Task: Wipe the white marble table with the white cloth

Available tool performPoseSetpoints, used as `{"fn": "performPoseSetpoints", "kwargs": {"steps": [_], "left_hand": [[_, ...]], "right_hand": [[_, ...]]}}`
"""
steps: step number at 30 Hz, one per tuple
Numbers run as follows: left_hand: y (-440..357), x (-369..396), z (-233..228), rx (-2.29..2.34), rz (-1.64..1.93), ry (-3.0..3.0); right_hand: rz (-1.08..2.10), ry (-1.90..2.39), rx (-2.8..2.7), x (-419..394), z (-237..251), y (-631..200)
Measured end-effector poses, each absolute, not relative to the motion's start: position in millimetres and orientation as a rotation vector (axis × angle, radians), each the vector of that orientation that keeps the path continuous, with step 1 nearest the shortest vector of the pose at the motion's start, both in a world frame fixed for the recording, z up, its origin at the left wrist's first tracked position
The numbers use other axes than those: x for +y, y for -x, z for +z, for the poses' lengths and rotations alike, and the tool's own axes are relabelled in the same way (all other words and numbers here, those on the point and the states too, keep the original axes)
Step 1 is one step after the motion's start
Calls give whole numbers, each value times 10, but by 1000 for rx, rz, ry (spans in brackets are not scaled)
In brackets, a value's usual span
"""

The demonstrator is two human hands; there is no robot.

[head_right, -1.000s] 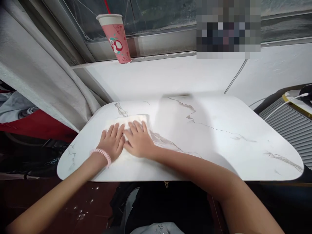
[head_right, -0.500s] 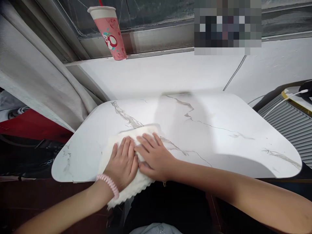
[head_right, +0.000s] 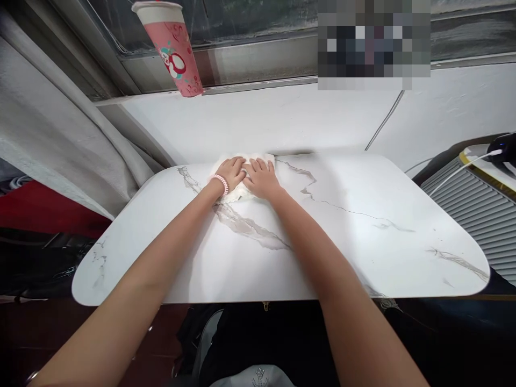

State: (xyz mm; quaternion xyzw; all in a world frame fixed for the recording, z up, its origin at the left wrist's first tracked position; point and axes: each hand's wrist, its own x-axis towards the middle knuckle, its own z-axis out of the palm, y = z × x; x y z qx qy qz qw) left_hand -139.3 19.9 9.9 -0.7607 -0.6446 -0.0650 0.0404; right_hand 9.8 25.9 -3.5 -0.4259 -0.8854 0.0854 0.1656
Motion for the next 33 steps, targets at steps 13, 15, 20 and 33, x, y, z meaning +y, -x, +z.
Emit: {"fn": "performPoseSetpoints", "kwargs": {"steps": [13, 15, 20, 33], "left_hand": [[955, 110, 56, -1975, -219, 2321], [814, -35, 53, -1947, -224, 2341], [393, -620, 66, -2064, -168, 2314], [-682, -1997, 55, -1906, -98, 2350]], "right_hand": [[185, 1271, -2507, 165, -74, -515], [149, 1266, -2540, 32, -82, -679], [143, 1108, -2644, -403, -79, -1156], [700, 1028, -2578, -1583, 132, -2297]]}}
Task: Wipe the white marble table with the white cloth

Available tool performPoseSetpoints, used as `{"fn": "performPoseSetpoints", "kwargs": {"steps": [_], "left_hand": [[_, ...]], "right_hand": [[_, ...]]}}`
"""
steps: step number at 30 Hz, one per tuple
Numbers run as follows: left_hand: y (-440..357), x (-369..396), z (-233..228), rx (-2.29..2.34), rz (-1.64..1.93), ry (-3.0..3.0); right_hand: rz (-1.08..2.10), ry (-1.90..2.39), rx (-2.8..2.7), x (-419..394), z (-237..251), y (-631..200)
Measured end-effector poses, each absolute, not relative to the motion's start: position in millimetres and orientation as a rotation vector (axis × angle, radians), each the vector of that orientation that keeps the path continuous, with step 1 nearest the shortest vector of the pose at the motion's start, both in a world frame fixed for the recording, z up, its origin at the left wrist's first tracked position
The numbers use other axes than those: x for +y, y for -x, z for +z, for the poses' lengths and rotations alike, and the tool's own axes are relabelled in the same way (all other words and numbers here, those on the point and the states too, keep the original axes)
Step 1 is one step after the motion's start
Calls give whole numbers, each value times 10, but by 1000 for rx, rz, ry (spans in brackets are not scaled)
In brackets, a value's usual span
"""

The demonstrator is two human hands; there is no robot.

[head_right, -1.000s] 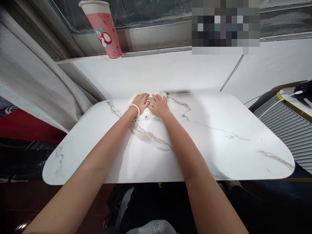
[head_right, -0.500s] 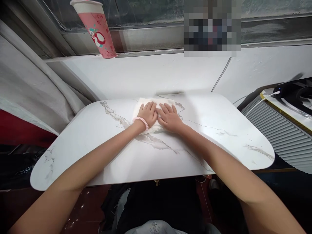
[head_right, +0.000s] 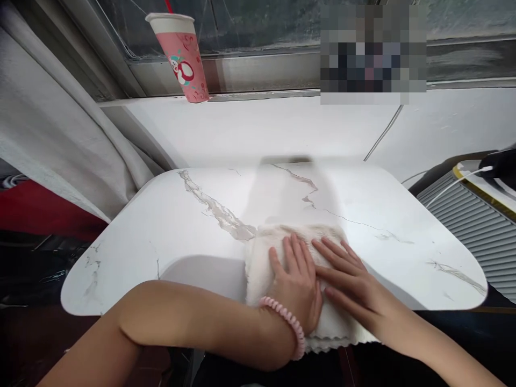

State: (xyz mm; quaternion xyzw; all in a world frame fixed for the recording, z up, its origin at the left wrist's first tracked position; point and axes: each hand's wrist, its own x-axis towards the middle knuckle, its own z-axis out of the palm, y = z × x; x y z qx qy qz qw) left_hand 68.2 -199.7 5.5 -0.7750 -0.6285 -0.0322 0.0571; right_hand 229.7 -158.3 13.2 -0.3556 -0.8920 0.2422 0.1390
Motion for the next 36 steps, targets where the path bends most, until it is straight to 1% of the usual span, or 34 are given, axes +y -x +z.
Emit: {"fn": "performPoseSetpoints", "kwargs": {"steps": [2, 4, 8, 12, 16, 21, 24, 28, 32, 36], "left_hand": [[-835, -1842, 42, -1962, -133, 2322], [-930, -1610, 52, -1987, -167, 2346], [-898, -1016, 100, -1776, -243, 2559], [-697, -404, 103, -1645, -358, 2645], [-472, 108, 84, -1671, -442, 2664], [-214, 540, 83, -1761, -455, 2636], [-133, 653, 75, -1888, -468, 2534], [-113, 631, 56, -1955, -401, 2507], [-74, 441, 51, -1906, -370, 2525], [31, 123, 77, -1883, -330, 2514]], "right_hand": [[765, 1091, -2536, -1395, 123, -2396], [750, 1120, -2439, -1158, 78, -2453], [479, 1214, -2253, -684, -48, -2450], [191, 1264, -2252, -240, -120, -2306], [51, 1258, -2256, 198, -153, -2039], [-64, 1448, -2206, 594, -168, -1667], [-63, 1500, -2222, 715, -164, -1535], [-34, 1454, -2231, 748, -162, -1502], [-15, 1467, -2209, 636, -173, -1474], [-42, 1464, -2228, 346, -192, -1374]]}}
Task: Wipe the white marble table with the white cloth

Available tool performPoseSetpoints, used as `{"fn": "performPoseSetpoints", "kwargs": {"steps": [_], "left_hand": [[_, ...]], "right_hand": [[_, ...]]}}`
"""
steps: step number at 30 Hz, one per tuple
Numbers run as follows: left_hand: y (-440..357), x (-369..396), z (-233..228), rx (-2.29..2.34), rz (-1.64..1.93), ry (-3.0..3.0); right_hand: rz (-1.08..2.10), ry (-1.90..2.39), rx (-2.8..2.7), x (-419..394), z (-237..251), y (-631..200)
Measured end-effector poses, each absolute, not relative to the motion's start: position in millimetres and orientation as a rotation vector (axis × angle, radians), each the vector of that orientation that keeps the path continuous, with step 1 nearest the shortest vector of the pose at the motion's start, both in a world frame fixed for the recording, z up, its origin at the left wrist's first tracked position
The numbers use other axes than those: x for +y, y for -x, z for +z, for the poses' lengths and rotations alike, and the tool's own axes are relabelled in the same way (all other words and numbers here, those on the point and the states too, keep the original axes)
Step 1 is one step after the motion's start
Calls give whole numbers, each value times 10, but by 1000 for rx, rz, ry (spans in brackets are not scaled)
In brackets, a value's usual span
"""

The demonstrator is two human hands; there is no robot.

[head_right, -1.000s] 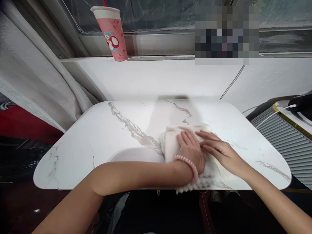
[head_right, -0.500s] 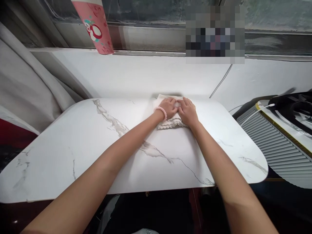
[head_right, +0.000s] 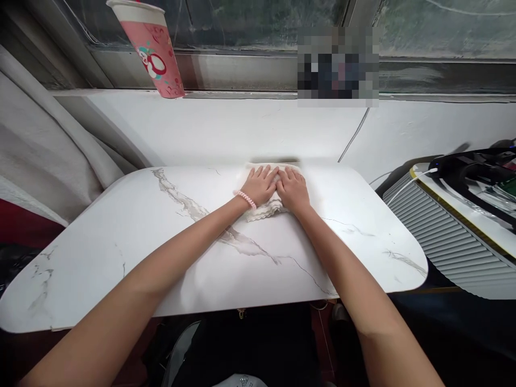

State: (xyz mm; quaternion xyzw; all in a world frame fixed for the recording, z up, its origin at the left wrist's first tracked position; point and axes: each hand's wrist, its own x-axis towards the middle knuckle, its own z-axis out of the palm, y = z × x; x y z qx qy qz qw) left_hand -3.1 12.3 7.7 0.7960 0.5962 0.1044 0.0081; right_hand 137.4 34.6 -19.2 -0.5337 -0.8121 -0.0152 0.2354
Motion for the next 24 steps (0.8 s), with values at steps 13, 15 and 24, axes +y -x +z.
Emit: {"fn": "performPoseSetpoints", "kwargs": {"steps": [13, 15, 24], "left_hand": [[35, -1420, 76, 1591, 373, -2733], [60, -1641, 89, 1527, 371, -2760], [599, -1818, 107, 1469, 391, -2799]], "right_hand": [[-488, 1426, -2534, -1413, 5, -1482], [-497, 1376, -2582, -1601, 35, -1501], [-183, 1250, -2893, -1651, 366, -1132]]}}
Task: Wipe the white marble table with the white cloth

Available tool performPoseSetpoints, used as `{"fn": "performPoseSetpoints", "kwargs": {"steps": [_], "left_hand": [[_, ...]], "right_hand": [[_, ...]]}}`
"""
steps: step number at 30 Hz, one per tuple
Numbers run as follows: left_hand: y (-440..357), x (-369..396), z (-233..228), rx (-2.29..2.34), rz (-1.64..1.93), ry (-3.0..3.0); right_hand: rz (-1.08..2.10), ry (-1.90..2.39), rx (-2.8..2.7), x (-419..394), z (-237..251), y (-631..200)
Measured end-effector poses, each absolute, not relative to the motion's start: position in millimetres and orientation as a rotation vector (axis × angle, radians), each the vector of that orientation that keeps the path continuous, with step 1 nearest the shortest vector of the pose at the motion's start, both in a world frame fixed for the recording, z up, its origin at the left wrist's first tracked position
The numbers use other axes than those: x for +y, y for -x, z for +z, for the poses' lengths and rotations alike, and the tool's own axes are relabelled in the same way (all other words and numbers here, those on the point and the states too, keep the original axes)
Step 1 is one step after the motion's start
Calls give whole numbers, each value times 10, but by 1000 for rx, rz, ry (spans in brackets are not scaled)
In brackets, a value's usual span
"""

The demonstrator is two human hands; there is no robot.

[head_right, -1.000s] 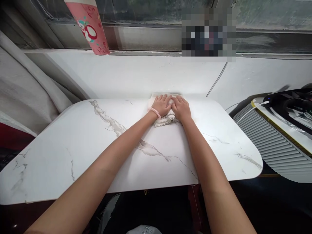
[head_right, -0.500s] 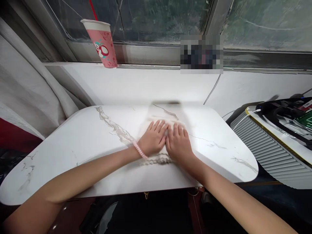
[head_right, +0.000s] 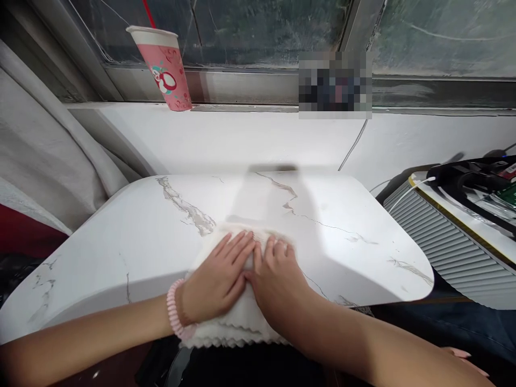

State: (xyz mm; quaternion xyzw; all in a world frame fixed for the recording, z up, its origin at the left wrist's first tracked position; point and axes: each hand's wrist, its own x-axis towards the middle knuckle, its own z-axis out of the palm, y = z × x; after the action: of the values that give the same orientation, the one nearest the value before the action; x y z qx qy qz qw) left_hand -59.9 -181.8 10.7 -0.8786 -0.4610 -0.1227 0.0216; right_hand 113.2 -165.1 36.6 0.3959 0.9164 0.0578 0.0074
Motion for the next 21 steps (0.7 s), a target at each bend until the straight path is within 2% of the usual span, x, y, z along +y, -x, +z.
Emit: {"fn": "performPoseSetpoints", "kwargs": {"steps": [9, 15, 21], "left_hand": [[1242, -933, 129, -1996, -357, 2248], [1369, -76, 89, -1975, -365, 2318], [1651, 325, 53, -1851, -453, 2464]], "right_hand": [[-260, -1502, 2925, -578, 110, -201], [-277, -1766, 2995, 118, 1, -15], [-166, -1994, 2981, 286, -59, 242]]}}
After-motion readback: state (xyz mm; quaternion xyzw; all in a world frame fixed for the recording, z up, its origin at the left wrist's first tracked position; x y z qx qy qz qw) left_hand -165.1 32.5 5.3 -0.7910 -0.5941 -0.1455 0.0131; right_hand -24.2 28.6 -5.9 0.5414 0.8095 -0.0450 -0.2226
